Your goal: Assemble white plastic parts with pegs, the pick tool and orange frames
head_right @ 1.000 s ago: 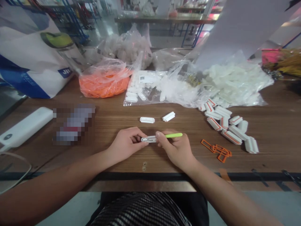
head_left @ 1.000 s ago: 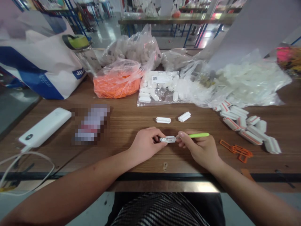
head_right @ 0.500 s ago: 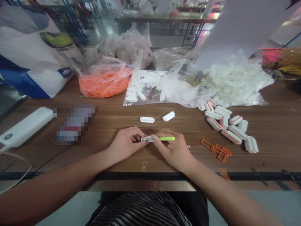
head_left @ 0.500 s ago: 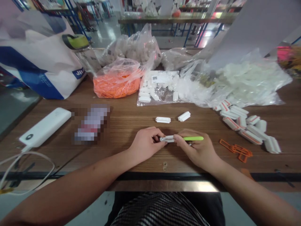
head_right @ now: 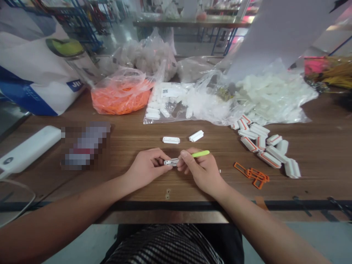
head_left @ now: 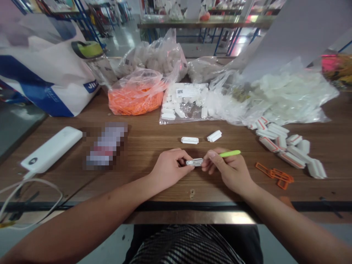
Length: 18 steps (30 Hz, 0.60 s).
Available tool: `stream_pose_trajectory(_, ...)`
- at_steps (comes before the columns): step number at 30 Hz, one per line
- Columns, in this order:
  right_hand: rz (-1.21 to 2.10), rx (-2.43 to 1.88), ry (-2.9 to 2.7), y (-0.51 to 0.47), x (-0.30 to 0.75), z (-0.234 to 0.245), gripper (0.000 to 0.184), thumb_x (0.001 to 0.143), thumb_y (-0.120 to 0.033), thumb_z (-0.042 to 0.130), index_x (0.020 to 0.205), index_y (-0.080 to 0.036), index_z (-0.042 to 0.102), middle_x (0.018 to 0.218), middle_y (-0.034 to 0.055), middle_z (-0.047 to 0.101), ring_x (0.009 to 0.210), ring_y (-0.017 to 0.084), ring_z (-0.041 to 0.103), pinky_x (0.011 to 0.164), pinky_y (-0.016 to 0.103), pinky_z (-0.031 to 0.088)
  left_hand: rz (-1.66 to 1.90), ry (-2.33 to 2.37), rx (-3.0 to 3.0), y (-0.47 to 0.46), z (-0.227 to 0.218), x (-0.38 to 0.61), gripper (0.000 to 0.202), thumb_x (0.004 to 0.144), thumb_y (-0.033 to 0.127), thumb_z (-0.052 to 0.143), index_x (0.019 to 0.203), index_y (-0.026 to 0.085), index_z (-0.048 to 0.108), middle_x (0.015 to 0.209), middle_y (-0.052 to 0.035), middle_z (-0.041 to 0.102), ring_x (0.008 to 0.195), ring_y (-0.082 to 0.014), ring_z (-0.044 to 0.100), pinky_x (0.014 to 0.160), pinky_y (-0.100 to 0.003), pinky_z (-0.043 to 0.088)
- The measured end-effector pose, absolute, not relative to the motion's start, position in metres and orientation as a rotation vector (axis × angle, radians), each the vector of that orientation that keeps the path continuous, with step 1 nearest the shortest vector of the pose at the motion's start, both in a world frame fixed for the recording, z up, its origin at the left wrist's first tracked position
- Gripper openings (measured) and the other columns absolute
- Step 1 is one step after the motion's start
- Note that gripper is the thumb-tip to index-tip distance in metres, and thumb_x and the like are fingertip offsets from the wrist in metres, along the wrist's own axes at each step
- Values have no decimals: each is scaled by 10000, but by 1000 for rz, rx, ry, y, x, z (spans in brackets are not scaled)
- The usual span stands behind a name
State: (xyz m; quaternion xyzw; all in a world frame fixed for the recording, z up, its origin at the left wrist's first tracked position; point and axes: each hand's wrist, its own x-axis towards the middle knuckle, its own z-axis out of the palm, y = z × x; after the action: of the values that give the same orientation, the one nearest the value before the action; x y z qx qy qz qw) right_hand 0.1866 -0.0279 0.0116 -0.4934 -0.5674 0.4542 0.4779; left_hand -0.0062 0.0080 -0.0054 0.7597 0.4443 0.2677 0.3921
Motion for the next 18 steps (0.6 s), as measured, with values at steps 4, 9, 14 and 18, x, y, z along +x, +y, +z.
stream_pose_trajectory(4, 1090, -1204, -1412, -29, 186, 8, 337, 917, -399, 559, 691, -170, 661, 617, 21, 672, 509, 92, 619, 454, 182, 506, 687, 1125, 1921, 8, -6, -6, 72, 740, 232, 724, 798, 191, 710, 710, 12, 627, 613, -111, 553, 551, -221, 412)
stream_pose_trajectory(9, 1043, -1252, -1480, -30, 187, 7, 318, 929, -368, 541, 703, -180, 662, 641, 15, 674, 524, 94, 620, 474, 194, 511, 683, 1125, 1910, 8, -5, -6, 66, 747, 220, 715, 806, 191, 711, 703, 13, 627, 618, -113, 562, 554, -220, 417)
stream_pose_trajectory(14, 959, -1295, -1643, -31, 187, 12, 305, 948, -340, 512, 722, -193, 655, 645, 5, 679, 550, 101, 622, 516, 222, 502, 681, 1119, 1911, 9, -7, -7, 68, 762, 246, 711, 789, 185, 697, 714, 8, 634, 626, -115, 562, 561, -222, 422)
stream_pose_trajectory(18, 803, -1234, -1826, -34, 185, 15, 262, 940, -285, 525, 730, -199, 655, 678, 3, 689, 617, 115, 638, 610, 255, 508, 673, 1116, 1915, 9, -8, -6, 80, 763, 256, 710, 769, 180, 689, 702, 8, 632, 621, -115, 557, 557, -222, 417)
